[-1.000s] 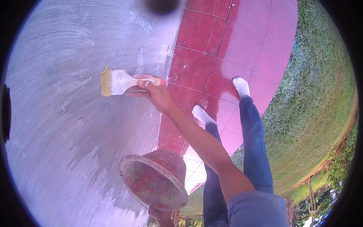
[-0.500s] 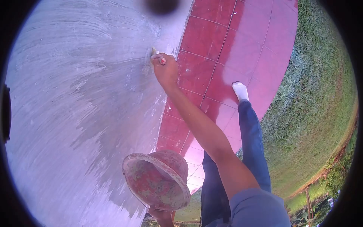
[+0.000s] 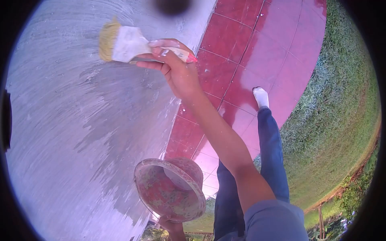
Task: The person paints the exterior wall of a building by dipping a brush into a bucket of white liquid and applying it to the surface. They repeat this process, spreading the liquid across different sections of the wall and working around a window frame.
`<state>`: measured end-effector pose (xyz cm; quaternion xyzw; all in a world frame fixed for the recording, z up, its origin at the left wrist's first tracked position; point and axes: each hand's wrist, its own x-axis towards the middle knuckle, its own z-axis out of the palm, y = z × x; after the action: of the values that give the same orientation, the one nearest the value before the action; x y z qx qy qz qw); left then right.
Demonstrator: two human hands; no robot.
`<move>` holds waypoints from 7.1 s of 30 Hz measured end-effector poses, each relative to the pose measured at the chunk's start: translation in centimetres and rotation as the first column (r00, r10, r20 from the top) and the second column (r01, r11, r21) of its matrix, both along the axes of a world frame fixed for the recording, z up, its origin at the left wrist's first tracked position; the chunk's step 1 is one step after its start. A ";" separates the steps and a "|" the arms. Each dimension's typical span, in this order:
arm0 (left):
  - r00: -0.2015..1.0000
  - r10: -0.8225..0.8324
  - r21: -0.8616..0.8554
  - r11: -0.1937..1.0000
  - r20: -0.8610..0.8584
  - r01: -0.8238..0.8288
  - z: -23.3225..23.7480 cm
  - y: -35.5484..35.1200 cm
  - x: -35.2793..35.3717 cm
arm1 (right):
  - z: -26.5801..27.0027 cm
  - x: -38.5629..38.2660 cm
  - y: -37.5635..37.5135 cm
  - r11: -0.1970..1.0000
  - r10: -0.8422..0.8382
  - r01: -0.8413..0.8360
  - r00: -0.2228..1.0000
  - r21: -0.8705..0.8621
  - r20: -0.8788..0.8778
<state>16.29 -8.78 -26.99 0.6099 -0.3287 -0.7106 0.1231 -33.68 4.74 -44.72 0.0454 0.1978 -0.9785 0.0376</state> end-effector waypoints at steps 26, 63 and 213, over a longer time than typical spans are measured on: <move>0.997 -0.006 0.010 1.000 0.072 0.005 0.6 -0.5 -0.5 | 2.4 -3.3 3.9 0.996 -0.028 0.029 1.000 -0.088 0.011; 0.999 0.027 0.124 0.992 0.042 -0.032 1.2 0.7 -0.5 | -22.3 -5.9 4.5 1.000 0.000 0.001 0.816 -0.001 0.579; 0.894 -0.444 -0.145 0.890 -0.061 0.432 -16.7 12.8 -23.9 | 1.3 14.6 16.5 -0.026 0.567 -0.359 0.763 0.933 0.309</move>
<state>-7.58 4.02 -43.65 0.4774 -0.4963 -0.7250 0.0134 -19.06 21.23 -43.42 -0.0911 0.7754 -0.5438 0.3078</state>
